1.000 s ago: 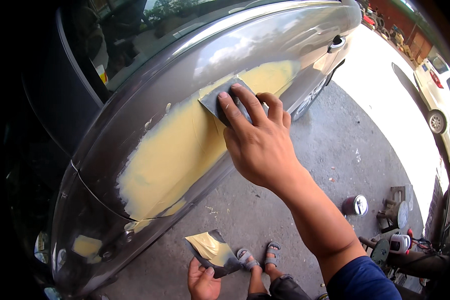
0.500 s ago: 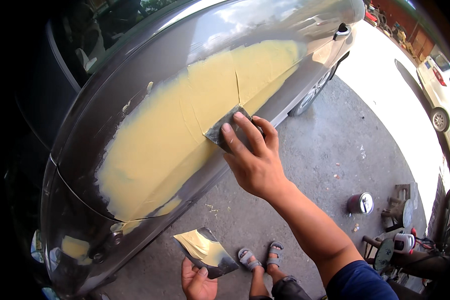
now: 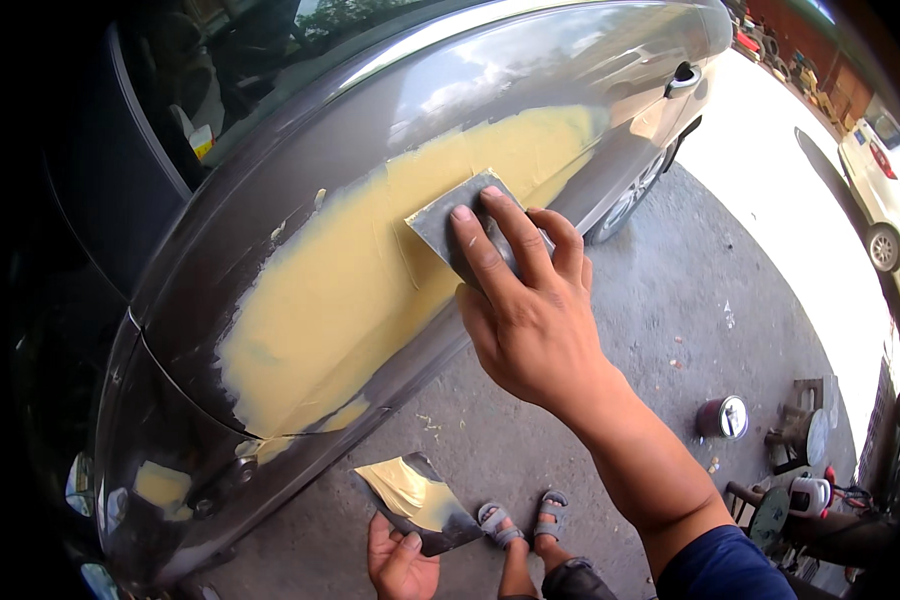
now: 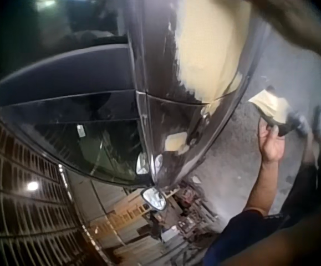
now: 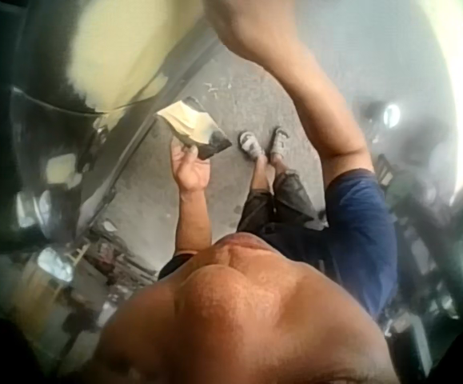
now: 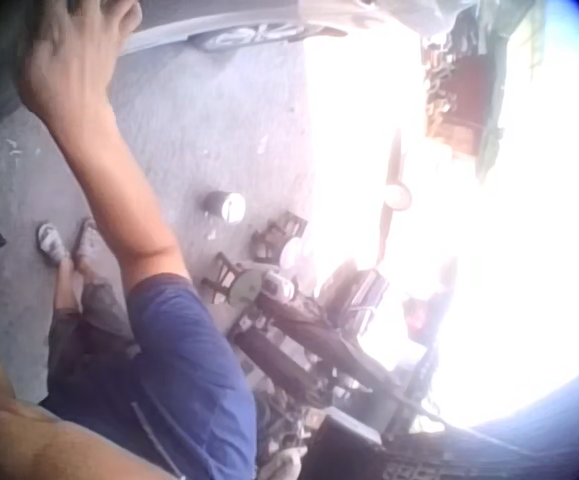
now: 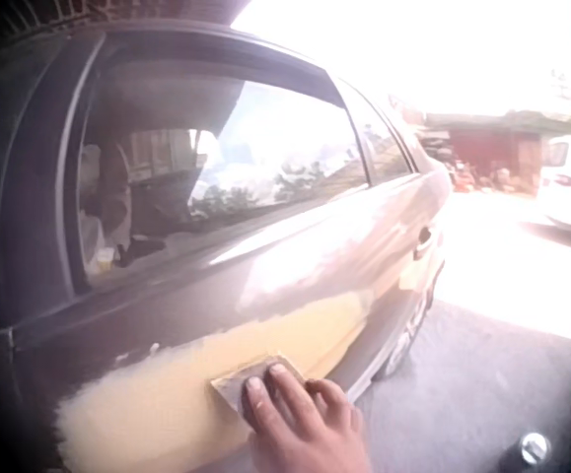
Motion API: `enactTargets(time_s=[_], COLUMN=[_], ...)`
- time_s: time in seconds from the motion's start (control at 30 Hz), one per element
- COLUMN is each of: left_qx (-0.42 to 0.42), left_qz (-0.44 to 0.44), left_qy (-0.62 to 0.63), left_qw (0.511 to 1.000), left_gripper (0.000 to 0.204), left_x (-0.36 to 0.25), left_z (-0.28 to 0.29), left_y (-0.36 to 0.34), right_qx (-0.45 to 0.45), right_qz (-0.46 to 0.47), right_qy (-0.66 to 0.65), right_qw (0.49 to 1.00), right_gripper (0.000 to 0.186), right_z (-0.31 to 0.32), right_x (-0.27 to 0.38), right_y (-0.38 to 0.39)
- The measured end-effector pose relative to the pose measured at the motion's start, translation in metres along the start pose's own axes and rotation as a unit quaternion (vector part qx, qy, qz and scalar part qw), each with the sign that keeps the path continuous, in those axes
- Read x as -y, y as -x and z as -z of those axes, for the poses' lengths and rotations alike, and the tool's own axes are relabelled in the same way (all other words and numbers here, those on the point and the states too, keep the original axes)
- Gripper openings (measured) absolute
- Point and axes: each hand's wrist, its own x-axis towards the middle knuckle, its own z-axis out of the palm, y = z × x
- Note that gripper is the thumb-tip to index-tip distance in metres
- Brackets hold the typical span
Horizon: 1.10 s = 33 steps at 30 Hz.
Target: The person applies yellow body filler to the side of a gray car using a metal spreader. They repeatedly scoop filler from a larger spreader and smooth it over the door and rear quarter panel areas, working in sections to build up the surface.
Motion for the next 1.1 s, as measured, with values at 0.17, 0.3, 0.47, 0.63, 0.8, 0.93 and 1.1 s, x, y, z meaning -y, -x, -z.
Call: enactTargets(time_s=[0.17,0.3,0.47,0.63,0.8,0.93,1.1], left_qx=[0.005,-0.004,-0.025,-0.038,-0.028,0.001,0.004], left_qz=[-0.003,-0.004,-0.012,-0.027,-0.038,-0.046,-0.053], left_qy=[0.008,0.009,0.006,0.004,-0.019,0.001,0.069], left_qw=[1.000,1.000,1.000,0.999,0.999,0.999,0.996], left_gripper=[0.065,0.065,0.066,0.066,0.067,0.067,0.069], left_x=[0.001,0.002,0.004,0.005,0.001,-0.006,-0.019], left_z=[-0.002,0.000,0.013,0.017,0.009,-0.002,-0.038], left_y=[0.001,0.002,0.003,-0.002,-0.013,-0.024,-0.033], right_qx=[-0.012,-0.007,0.003,-0.025,-0.033,0.048,0.209], right_qz=[-0.002,0.007,0.033,0.052,0.060,0.012,-0.044], right_qy=[0.023,0.029,-0.004,-0.035,-0.056,-0.159,-0.662], right_qw=[1.000,1.000,0.999,0.998,0.996,0.986,0.718], right_gripper=[0.050,0.051,0.053,0.057,0.056,0.059,0.057], right_z=[0.005,0.003,-0.017,-0.052,-0.076,-0.046,0.011], right_x=[0.017,0.024,0.030,0.017,0.004,0.011,0.022], right_y=[-0.035,-0.041,-0.006,0.036,0.065,0.089,0.123])
